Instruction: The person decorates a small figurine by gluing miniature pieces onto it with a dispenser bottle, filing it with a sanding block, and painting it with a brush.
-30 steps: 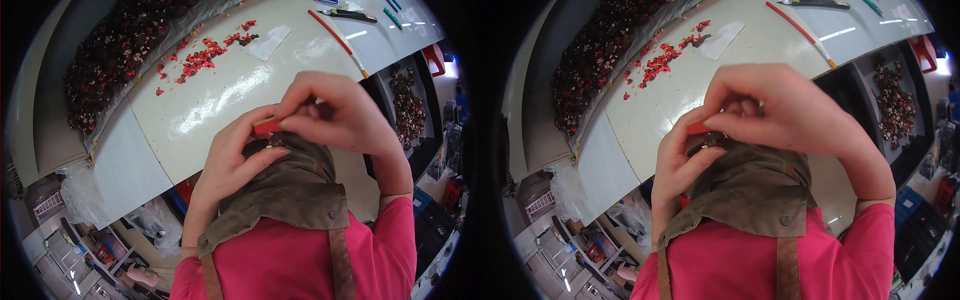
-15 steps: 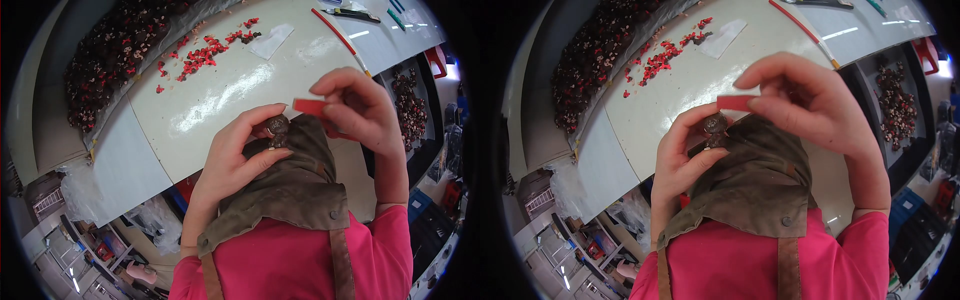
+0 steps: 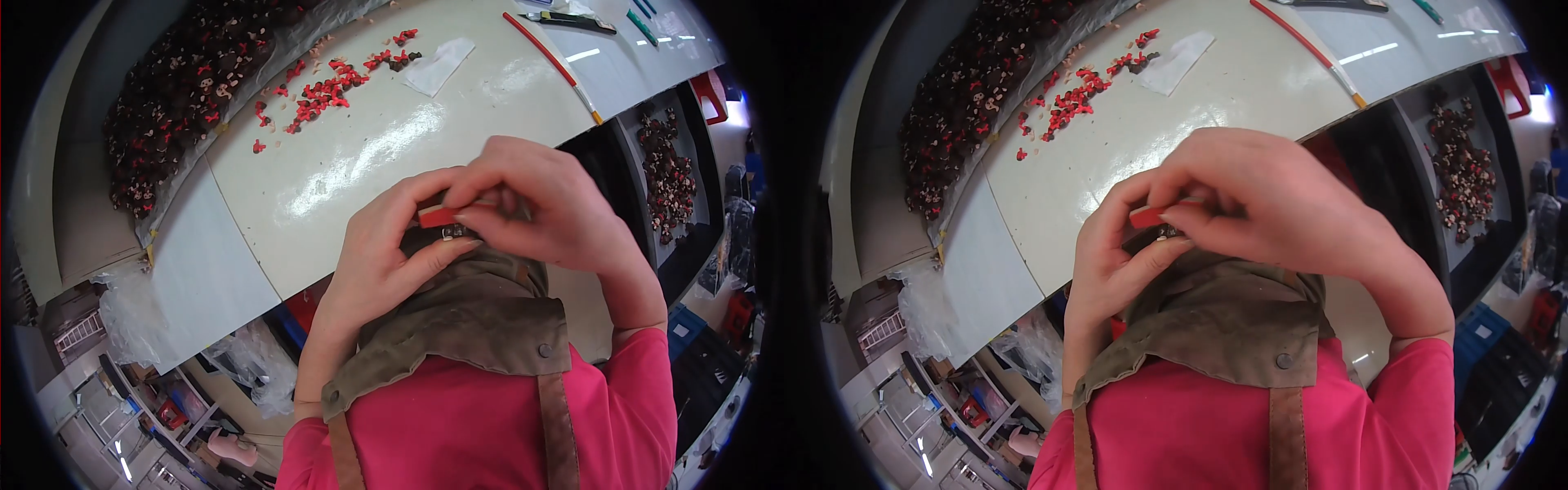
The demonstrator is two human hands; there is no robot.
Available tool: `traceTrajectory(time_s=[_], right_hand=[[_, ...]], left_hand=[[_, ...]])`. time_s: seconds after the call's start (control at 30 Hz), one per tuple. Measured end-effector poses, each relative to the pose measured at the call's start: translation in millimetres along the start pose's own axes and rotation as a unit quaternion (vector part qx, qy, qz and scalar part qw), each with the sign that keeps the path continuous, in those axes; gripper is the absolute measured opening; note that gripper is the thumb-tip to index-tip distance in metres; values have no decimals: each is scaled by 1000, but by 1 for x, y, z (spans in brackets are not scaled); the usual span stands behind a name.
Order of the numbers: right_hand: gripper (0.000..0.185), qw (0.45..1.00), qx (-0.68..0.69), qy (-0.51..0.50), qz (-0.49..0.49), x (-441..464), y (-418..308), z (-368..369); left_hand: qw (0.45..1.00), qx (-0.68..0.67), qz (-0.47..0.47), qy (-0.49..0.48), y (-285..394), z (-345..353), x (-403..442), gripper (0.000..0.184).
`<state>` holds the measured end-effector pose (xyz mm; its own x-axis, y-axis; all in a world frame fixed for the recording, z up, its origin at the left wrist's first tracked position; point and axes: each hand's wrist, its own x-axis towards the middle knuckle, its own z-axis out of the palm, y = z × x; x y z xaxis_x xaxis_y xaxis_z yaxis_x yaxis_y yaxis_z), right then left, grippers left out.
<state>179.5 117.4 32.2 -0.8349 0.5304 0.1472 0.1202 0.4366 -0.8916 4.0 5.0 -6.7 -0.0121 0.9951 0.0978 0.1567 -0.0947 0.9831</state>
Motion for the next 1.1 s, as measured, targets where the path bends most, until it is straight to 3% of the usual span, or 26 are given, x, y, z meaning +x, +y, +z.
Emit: traceTrajectory(time_s=[0.13,0.2,0.37,0.4,0.63,0.77,0.87,0.9,1.0,1.1], right_hand=[[14,1000,-21,3,18,1,0,-15],[13,994,62,35,79,-5,4,-27],[16,990,120,76,10,-1,-2,-17],[16,993,88,57,-46,2,7,-13],[17,999,-27,-16,35,-9,6,-30],[18,984,158,60,61,-10,-1,-25],[17,997,52,49,-38,2,1,-5],[17,1000,0,3,7,1,0,-4],[18,998,-44,-25,-23,-4,4,-22],[19,999,6,17,49,-16,12,-40]], left_hand=[[1000,-3,-29,7,3,-3,-3,56],[1000,-16,-20,1,2,-4,-2,56],[999,-21,-23,4,2,-3,-3,56],[999,-22,-26,8,3,-3,-3,56],[998,-35,-47,1,4,-4,-3,57],[999,-29,-41,-4,3,-3,-3,56],[999,-31,-40,4,4,-3,-3,56],[998,-48,-37,11,3,-1,-3,56],[996,-71,-54,10,3,-3,-4,56],[996,-44,-67,-29,8,-8,-2,56]])
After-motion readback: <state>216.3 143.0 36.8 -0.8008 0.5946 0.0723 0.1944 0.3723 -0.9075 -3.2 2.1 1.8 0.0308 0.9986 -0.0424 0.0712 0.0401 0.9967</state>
